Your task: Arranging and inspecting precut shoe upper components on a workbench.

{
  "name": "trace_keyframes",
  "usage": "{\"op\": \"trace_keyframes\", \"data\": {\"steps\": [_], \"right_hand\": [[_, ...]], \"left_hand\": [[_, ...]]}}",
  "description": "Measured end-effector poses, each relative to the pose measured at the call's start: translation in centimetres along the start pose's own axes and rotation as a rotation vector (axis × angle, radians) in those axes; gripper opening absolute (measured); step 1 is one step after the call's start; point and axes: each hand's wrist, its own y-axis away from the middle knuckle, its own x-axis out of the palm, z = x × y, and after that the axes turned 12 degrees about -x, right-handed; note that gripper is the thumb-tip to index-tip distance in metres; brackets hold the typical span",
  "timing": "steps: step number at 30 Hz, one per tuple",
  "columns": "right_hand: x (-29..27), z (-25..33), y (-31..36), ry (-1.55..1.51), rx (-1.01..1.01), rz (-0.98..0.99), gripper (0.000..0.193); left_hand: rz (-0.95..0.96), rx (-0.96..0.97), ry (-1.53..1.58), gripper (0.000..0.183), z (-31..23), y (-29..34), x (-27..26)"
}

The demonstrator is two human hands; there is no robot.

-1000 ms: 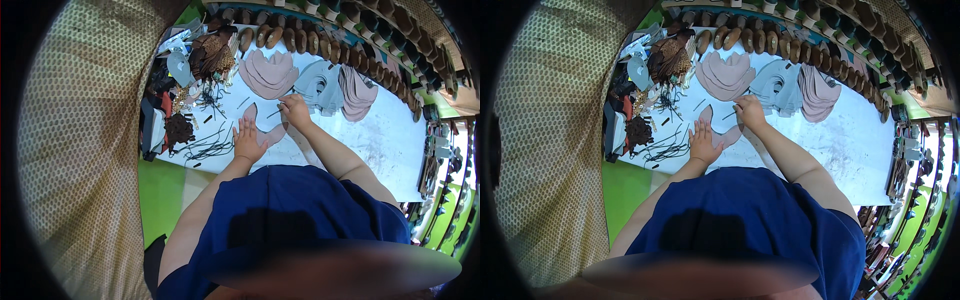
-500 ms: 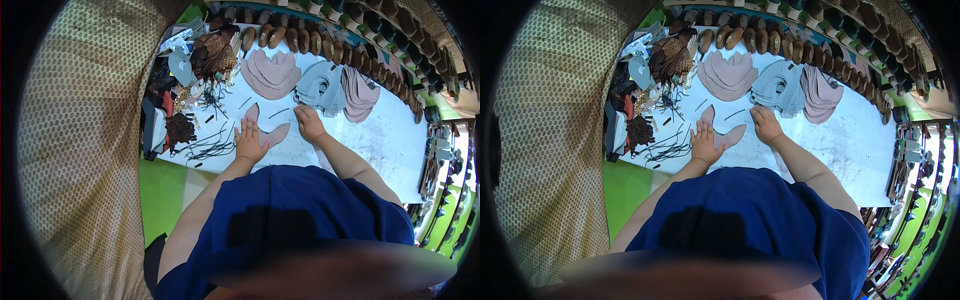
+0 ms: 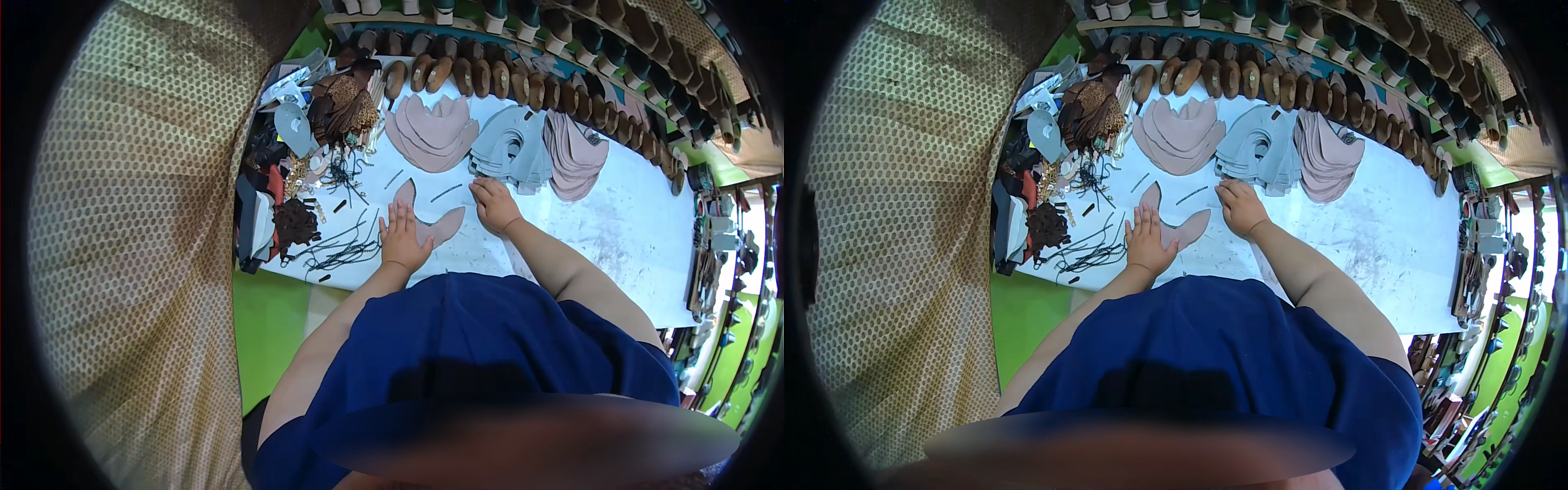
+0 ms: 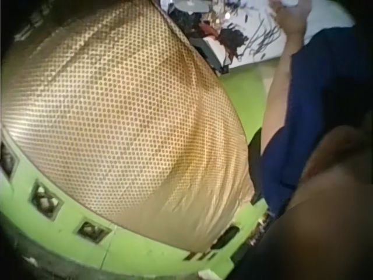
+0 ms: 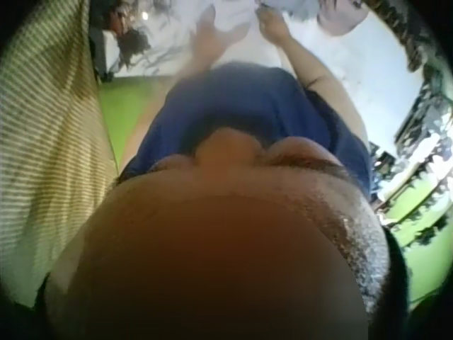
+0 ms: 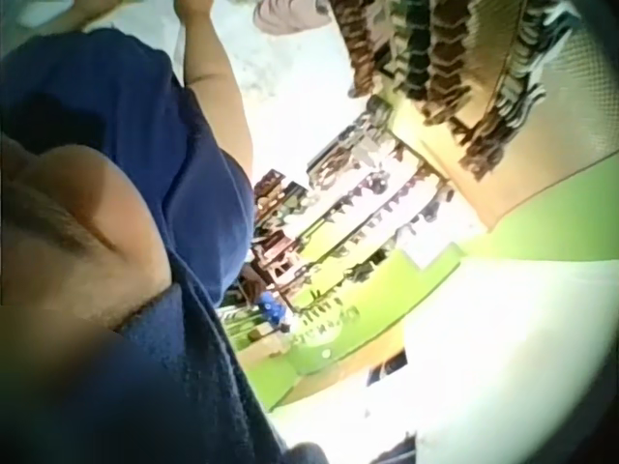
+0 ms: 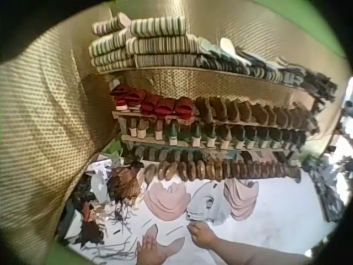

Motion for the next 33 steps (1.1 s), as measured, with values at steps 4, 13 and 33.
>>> {"op": "trace_keyframes", "data": {"steps": [4,13,33], "right_hand": [[0.1,-0.1,0.4,-0.011,0.013,0.008,0.037],[-0.5,0.2,0.1,-0.035,0.039,0.007,0.040],[-1.0,1.4,-0.5,0.063,0.058,0.064,0.043]], "left_hand": [[0.002,0.011,-0.038,0.095,-0.2,0.0,0.2],[0.019,0.008,-0.069,0.096,-0.1,-0.2,0.3],[-0.021,0.111,0.047,0.099,0.5,0.0,0.2]]}}
